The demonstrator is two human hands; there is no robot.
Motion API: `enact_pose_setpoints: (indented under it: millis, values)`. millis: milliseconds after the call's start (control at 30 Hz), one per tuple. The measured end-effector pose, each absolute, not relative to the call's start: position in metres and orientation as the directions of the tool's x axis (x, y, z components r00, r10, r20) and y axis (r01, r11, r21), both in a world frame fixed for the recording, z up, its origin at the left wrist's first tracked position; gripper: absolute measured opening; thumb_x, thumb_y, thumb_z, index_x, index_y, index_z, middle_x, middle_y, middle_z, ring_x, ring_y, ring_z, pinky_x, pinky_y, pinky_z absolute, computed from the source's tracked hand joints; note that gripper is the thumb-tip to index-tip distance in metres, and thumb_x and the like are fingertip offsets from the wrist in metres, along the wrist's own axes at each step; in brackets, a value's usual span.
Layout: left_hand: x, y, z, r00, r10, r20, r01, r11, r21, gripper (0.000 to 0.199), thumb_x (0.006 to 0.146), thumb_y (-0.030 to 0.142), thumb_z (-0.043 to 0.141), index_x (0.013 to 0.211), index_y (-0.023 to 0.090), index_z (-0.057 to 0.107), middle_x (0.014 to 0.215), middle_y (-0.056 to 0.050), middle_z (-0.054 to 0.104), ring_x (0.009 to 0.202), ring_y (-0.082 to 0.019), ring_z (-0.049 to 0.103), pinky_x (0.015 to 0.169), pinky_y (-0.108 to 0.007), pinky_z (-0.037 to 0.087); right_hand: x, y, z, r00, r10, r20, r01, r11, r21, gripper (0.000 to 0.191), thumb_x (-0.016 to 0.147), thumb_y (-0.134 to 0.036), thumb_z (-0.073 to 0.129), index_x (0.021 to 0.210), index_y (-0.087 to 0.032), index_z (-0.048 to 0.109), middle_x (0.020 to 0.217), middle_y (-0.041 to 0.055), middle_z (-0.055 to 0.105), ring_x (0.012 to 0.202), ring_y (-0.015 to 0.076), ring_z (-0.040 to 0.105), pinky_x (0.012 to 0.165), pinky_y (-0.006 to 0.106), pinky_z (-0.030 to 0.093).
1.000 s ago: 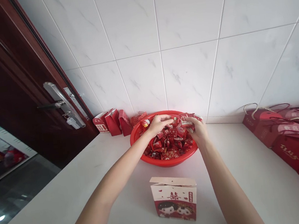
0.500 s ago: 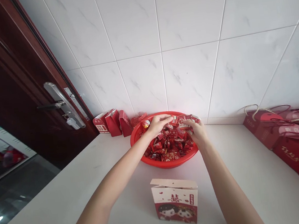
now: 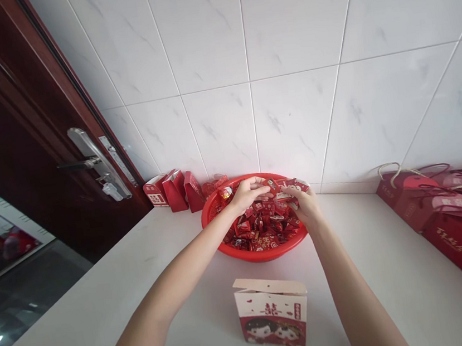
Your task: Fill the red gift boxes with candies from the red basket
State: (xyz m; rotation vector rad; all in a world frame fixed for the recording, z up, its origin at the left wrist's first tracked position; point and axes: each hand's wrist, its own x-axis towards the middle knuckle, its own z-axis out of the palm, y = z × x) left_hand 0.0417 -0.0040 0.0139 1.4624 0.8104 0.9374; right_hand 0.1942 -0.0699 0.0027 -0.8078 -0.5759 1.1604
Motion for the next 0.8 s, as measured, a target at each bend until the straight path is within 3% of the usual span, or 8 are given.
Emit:
enact_pose_setpoints:
  millis: [167, 433, 800]
  values:
    - [0.0424, -0.0064, 0.0142, 0.460, 0.881, 0.112, -0.032, -0.109, 0.993, 0.027, 0.074, 0.022, 0.082, 0.093, 0.014, 0.064, 0.089, -0.006, 0.077, 0.075, -0.018, 0.074, 0.078, -0.035, 0.060, 0.1944, -0.0693, 0.0016, 0.301, 0.954, 0.010, -0.559, 0.185, -0.808, 0.030, 0.045, -0.019, 0.085, 0.067, -0.019, 0.065, 0.060, -0.0020, 0.068, 0.052, 0.0141, 0.061, 0.045, 0.024, 0.048]
    - [0.0429, -0.0032, 0.0137, 0.491, 0.866, 0.096, -0.039, -0.088, 0.995, 0.036, 0.071, 0.044, 0.084, 0.085, 0.014, 0.070, 0.084, -0.004, 0.075, 0.069, -0.016, 0.071, 0.074, -0.031, 0.058, 0.1940, -0.0716, 0.0026, 0.313, 0.949, 0.018, -0.519, 0.187, -0.834, 0.027, 0.043, -0.017, 0.081, 0.066, -0.018, 0.066, 0.057, -0.0021, 0.066, 0.049, 0.0134, 0.059, 0.043, 0.022, 0.044]
    - [0.0375, 0.0022, 0.0132, 0.556, 0.829, 0.058, -0.141, 0.025, 0.990, 0.038, 0.054, 0.032, 0.094, 0.079, 0.013, 0.073, 0.074, -0.002, 0.074, 0.065, -0.012, 0.068, 0.073, -0.028, 0.054, 0.1923, -0.0750, 0.0094, 0.328, 0.945, 0.005, -0.541, 0.192, -0.819, 0.027, 0.043, -0.013, 0.077, 0.067, -0.019, 0.066, 0.056, -0.0033, 0.065, 0.050, 0.0130, 0.059, 0.045, 0.022, 0.045]
